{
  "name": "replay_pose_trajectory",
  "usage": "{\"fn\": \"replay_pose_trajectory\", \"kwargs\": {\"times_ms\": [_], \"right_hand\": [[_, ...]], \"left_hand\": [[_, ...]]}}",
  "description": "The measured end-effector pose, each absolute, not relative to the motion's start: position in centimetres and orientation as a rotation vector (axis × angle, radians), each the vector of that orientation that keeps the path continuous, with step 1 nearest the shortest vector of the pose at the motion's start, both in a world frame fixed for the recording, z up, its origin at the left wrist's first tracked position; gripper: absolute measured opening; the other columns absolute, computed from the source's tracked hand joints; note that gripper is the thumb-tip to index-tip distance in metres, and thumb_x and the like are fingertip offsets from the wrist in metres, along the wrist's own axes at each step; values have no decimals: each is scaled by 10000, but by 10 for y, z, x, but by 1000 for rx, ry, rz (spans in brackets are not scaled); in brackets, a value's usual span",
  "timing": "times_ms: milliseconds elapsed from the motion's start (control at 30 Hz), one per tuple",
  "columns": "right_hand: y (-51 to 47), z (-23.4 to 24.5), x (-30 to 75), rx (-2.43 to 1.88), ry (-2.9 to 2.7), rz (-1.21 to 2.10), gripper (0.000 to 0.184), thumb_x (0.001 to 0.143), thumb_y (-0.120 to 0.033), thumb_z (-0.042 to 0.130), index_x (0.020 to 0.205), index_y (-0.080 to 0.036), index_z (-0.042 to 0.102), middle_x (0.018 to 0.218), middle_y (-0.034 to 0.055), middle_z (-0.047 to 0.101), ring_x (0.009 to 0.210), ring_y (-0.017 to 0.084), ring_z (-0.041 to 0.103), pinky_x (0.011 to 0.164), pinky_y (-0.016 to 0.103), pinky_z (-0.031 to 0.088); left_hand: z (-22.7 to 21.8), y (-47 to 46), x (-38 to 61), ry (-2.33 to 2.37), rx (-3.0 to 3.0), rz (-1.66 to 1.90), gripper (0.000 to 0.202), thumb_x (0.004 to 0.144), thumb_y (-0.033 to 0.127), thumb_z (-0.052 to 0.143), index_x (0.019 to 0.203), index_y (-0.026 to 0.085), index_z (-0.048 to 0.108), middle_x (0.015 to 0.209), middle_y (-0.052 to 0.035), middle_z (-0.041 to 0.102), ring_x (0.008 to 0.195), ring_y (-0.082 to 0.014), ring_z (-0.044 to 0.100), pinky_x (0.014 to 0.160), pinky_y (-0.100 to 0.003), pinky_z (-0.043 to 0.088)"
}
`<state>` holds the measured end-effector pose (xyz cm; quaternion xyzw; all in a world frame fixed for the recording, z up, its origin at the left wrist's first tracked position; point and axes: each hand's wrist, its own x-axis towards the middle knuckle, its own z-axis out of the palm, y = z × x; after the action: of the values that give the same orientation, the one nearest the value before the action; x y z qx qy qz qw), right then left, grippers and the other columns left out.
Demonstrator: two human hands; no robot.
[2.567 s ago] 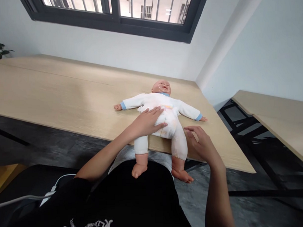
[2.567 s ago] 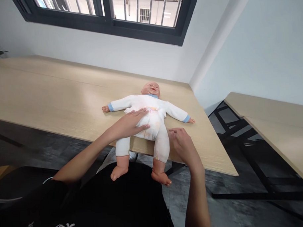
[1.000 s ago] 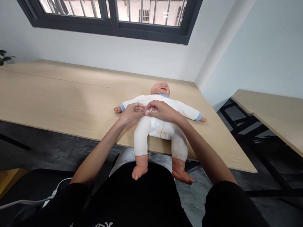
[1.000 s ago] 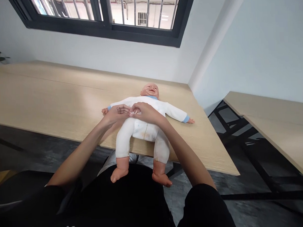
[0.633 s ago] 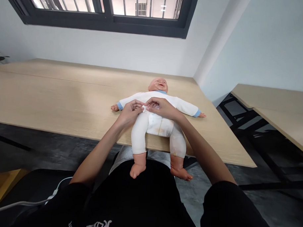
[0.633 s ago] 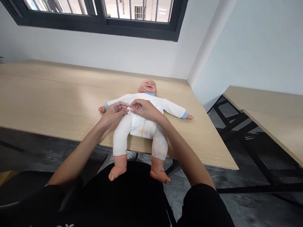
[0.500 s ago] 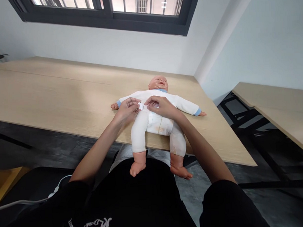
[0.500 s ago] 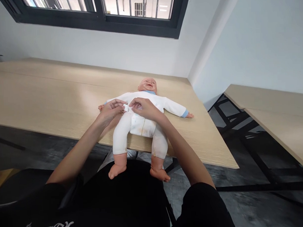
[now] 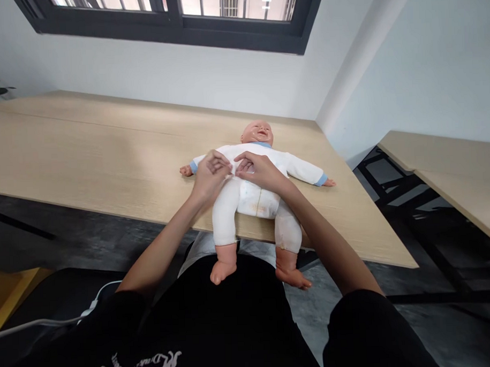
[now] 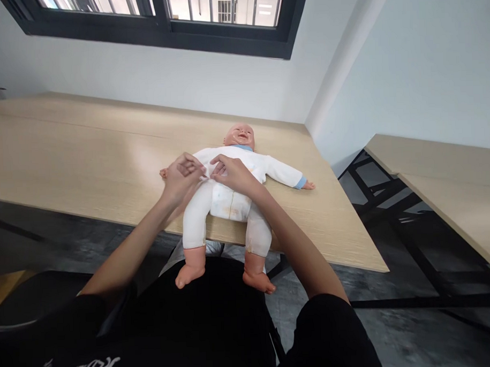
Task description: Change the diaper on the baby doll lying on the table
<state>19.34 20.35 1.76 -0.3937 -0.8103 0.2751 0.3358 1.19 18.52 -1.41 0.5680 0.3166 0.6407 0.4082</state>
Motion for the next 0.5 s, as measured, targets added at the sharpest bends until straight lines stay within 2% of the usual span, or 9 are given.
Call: {"fn": "replay_pose_trajectory", "kwargs": {"times_ms": [100, 200, 333, 400, 500], "right_hand": [[207, 15, 194, -1041, -2117, 676, 398, 750, -83, 599, 1139, -163, 630, 958, 38, 730, 925, 183, 685, 843, 281, 527], [209, 14, 197, -1020, -2109, 705, 471, 755, -43, 507, 1195, -175, 612, 1013, 36, 733, 962, 174, 689, 856, 274, 520], [211, 11, 198, -1037, -2027, 787, 364, 892, -137, 436, 1212, -158, 607, 973, 45, 723, 862, 156, 680, 812, 279, 513], [211, 8, 197, -1039, -2007, 782, 354, 888, -132, 426, 1183, -152, 620, 977, 47, 718, 861, 155, 672, 814, 284, 510], [213, 6, 194, -1031, -1947, 726, 309, 884, -140, 438, 1111, -152, 647, 1041, 59, 715, 927, 161, 672, 861, 297, 521]], "left_hand": [[-16, 181, 26, 763, 1709, 1523, 146, 797, 211, 737, 800, 181, 593, 795, 2, 620, 784, -125, 615, 751, -240, 506], [-14, 180, 32, 818, 1879, 1462, 118, 843, 227, 693, 815, 185, 587, 802, -4, 631, 811, -150, 623, 766, -266, 493], [-5, 176, 30, 938, 2154, 1279, 46, 885, 173, 612, 846, 186, 593, 834, -17, 665, 793, -170, 621, 765, -291, 464], [0, 171, 30, 1015, 2254, 1195, 23, 904, 176, 594, 909, 194, 606, 868, -31, 682, 810, -194, 631, 776, -306, 456], [3, 161, 31, 1106, 2328, 1109, 102, 939, 267, 608, 1021, 209, 622, 949, -65, 703, 884, -247, 652, 817, -338, 459]]}}
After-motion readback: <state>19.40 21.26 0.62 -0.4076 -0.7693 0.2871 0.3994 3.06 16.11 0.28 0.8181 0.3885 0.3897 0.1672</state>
